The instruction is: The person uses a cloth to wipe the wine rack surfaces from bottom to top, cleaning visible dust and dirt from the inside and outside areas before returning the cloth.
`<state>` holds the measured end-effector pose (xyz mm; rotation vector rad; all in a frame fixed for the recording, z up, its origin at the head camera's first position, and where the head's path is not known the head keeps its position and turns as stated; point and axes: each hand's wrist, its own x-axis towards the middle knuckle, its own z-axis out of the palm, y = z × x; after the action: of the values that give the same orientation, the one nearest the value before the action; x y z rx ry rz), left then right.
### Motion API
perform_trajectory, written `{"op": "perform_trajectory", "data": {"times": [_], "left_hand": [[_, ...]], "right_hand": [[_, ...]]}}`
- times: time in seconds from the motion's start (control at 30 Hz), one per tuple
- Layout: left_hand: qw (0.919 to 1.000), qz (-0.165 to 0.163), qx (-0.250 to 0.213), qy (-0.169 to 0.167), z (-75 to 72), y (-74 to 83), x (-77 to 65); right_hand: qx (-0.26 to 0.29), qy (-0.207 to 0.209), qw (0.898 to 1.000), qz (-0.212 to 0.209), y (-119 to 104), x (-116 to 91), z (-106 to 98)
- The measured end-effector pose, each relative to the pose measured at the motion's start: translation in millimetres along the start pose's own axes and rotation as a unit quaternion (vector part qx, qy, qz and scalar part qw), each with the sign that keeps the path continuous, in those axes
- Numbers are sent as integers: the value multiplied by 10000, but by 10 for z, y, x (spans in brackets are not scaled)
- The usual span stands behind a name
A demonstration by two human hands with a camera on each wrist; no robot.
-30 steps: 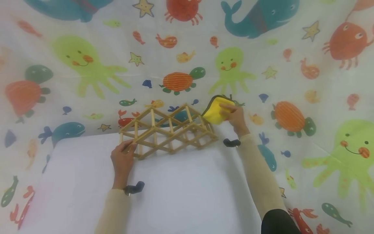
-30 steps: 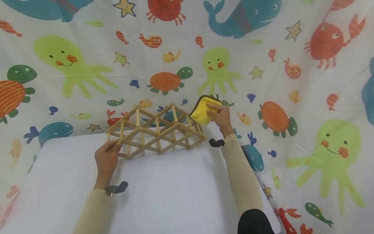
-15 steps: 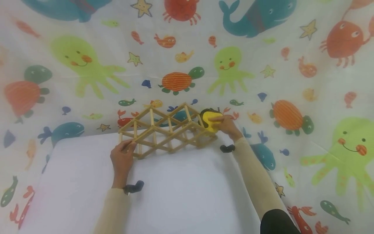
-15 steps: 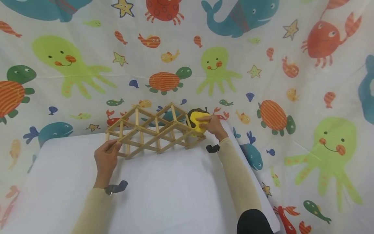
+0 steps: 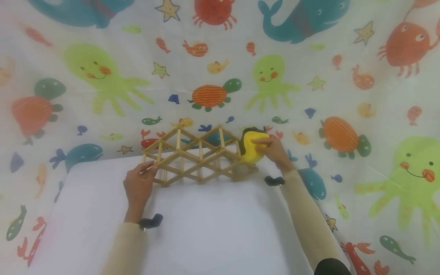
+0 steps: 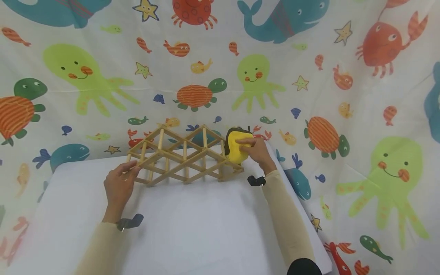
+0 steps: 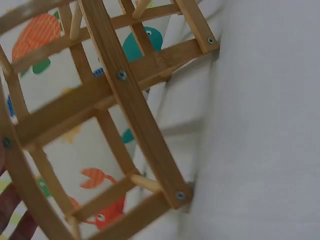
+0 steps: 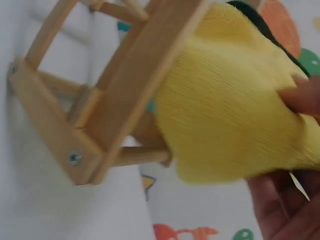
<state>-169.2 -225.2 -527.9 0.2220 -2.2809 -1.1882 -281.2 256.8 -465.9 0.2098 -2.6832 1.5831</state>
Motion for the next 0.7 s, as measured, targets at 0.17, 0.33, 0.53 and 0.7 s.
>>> {"op": "perform_trajectory", "data": {"times": [0.17, 0.33, 0.53, 0.7], "left_hand": [[9933, 934, -11, 676, -5, 364, -25], [9866, 1205, -136, 1096, 194, 802, 11], [9832, 73, -272, 1801, 479, 1042, -77], [9804, -545, -483, 1833, 544, 1079, -165]], "right_hand": [[1212, 648, 9899, -357, -299, -20, -198], [1674, -194, 9845, -490, -625, 226, -68], [1749, -1490, 9729, -270, -845, 651, 345], [1721, -1840, 9676, -142, -877, 827, 538]]}}
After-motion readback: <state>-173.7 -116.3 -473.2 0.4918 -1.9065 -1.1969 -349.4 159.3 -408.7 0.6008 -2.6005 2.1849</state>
